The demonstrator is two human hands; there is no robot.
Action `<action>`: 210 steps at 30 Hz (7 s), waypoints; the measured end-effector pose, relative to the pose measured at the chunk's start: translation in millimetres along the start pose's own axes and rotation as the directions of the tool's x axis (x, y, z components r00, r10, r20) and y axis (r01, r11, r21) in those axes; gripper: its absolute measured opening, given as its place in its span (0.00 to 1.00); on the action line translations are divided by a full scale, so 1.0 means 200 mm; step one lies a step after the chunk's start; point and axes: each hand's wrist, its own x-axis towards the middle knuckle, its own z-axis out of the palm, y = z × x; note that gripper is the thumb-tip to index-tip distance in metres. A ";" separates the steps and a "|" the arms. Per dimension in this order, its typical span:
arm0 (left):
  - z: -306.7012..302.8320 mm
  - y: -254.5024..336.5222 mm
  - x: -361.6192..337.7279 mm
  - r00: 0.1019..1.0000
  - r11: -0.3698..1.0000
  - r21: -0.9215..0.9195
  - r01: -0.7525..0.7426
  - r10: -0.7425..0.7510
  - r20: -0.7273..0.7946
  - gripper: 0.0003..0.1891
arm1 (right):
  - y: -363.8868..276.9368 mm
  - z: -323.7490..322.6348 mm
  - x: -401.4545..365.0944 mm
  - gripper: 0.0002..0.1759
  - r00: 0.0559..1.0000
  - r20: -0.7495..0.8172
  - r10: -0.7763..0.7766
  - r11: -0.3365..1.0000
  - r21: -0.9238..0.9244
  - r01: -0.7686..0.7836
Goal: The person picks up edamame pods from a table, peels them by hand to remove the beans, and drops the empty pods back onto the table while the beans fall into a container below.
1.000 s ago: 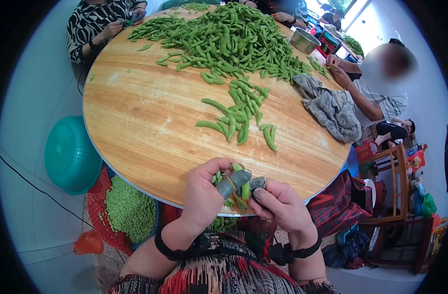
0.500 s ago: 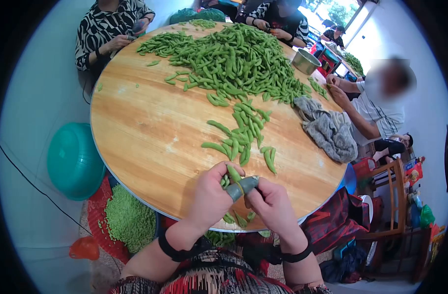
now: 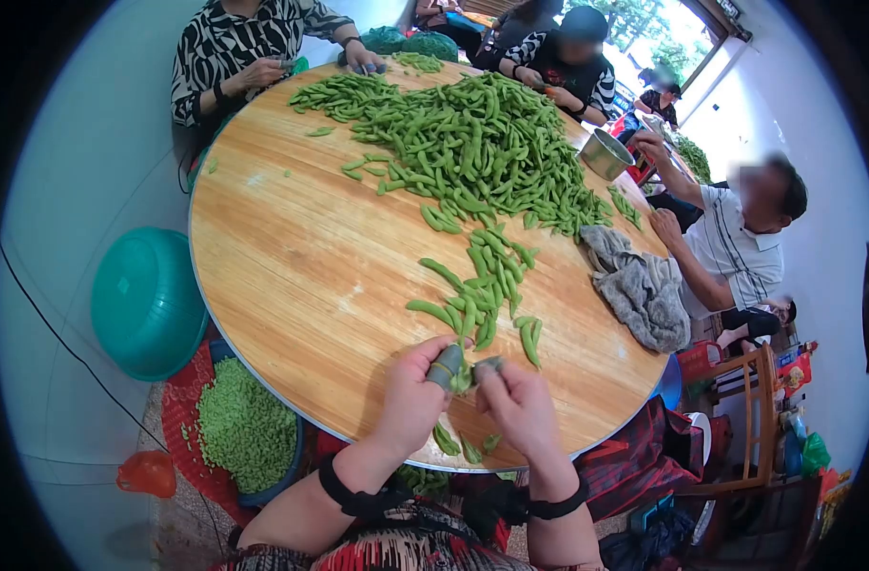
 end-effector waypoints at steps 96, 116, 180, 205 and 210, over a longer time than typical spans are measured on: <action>0.07 0.02 -0.01 0.999 0.990 0.142 0.006 -0.011 0.036 0.14 | 0.11 -0.06 -0.06 0.11 0.997 -0.040 -0.070 0.994 0.082 0.073; 0.10 -0.04 -0.04 0.807 0.371 0.730 -0.574 0.405 0.429 0.24 | 0.17 -0.07 -0.01 0.07 1.000 -0.001 -0.020 0.701 0.713 0.015; 0.05 0.05 -0.05 0.952 0.981 -0.104 0.163 -0.129 0.277 0.05 | 0.06 -0.06 -0.17 0.14 0.889 0.444 0.114 0.448 0.776 -0.445; 0.04 0.01 -0.04 0.978 0.880 0.452 -0.146 0.059 0.202 0.23 | 0.16 -0.12 -0.03 0.10 0.979 0.063 -0.195 0.915 0.370 0.159; 0.10 0.02 -0.06 0.937 0.659 0.666 -0.350 0.232 0.263 0.22 | 0.13 -0.10 -0.05 0.05 0.993 0.114 0.010 0.677 0.731 -0.091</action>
